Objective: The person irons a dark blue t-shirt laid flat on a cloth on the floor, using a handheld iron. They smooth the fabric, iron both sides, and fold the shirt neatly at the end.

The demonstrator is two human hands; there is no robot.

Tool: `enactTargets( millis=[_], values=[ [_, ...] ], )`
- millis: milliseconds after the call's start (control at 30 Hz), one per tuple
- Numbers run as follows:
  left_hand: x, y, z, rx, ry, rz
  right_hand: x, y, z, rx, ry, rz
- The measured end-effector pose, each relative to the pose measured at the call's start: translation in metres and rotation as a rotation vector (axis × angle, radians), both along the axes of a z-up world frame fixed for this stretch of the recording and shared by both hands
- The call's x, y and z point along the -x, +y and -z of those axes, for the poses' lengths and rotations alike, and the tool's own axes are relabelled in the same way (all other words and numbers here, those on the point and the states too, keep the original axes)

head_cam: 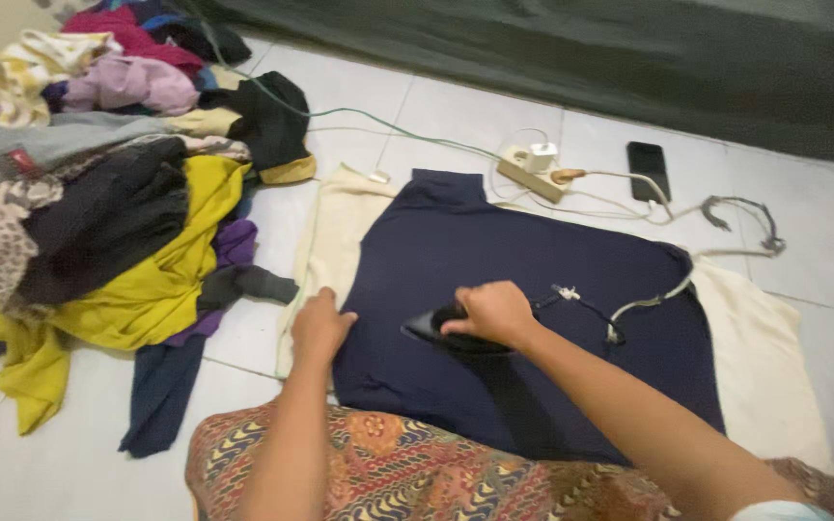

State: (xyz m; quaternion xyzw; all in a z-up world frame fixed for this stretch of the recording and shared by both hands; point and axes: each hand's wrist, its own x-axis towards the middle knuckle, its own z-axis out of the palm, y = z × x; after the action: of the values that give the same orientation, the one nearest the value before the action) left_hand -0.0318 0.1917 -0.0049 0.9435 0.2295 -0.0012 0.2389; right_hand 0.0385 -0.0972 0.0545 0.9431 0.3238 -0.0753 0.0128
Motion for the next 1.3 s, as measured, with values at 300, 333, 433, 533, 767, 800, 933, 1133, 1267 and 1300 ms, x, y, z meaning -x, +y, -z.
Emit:
enactTargets(
  millis=[300, 333, 433, 533, 767, 800, 933, 1133, 1267, 1300],
  values=[
    [-0.031, 0.035, 0.056, 0.113, 0.156, 0.013, -0.074, 0.086, -0.011, -0.165, 0.051, 0.424],
    [-0.035, 0.04, 0.062, 0.092, 0.185, -0.007, -0.068, 0.087, -0.013, -0.168, 0.071, 0.41],
    [-0.045, 0.051, 0.068, 0.042, 0.151, -0.05, -0.029, 0.088, -0.017, -0.132, 0.143, 0.352],
    [-0.04, 0.046, 0.061, 0.1, -0.066, -0.03, 0.035, 0.089, -0.013, -0.106, 0.151, 0.212],
    [-0.024, 0.016, 0.053, 0.404, -0.093, 0.438, 0.118, 0.049, 0.001, -0.234, 0.125, 0.002],
    [-0.016, 0.008, 0.051, 0.311, -0.022, 0.42, 0.12, 0.032, 0.003, -0.269, 0.088, -0.001],
    [0.002, -0.035, 0.022, -0.105, 0.09, 0.434, 0.112, -0.077, -0.004, -0.157, 0.106, 0.297],
    [-0.008, -0.134, -0.002, -0.268, -0.127, 0.795, 0.078, -0.275, -0.001, -0.045, -0.095, 0.926],
    [-0.028, -0.198, 0.01, -0.162, 0.028, 0.648, 0.047, -0.343, 0.006, -0.116, 0.002, 1.203],
    [-0.029, -0.205, 0.013, -0.187, -0.035, 0.636, 0.042, -0.342, 0.007, -0.129, 0.005, 1.119]
  ],
)
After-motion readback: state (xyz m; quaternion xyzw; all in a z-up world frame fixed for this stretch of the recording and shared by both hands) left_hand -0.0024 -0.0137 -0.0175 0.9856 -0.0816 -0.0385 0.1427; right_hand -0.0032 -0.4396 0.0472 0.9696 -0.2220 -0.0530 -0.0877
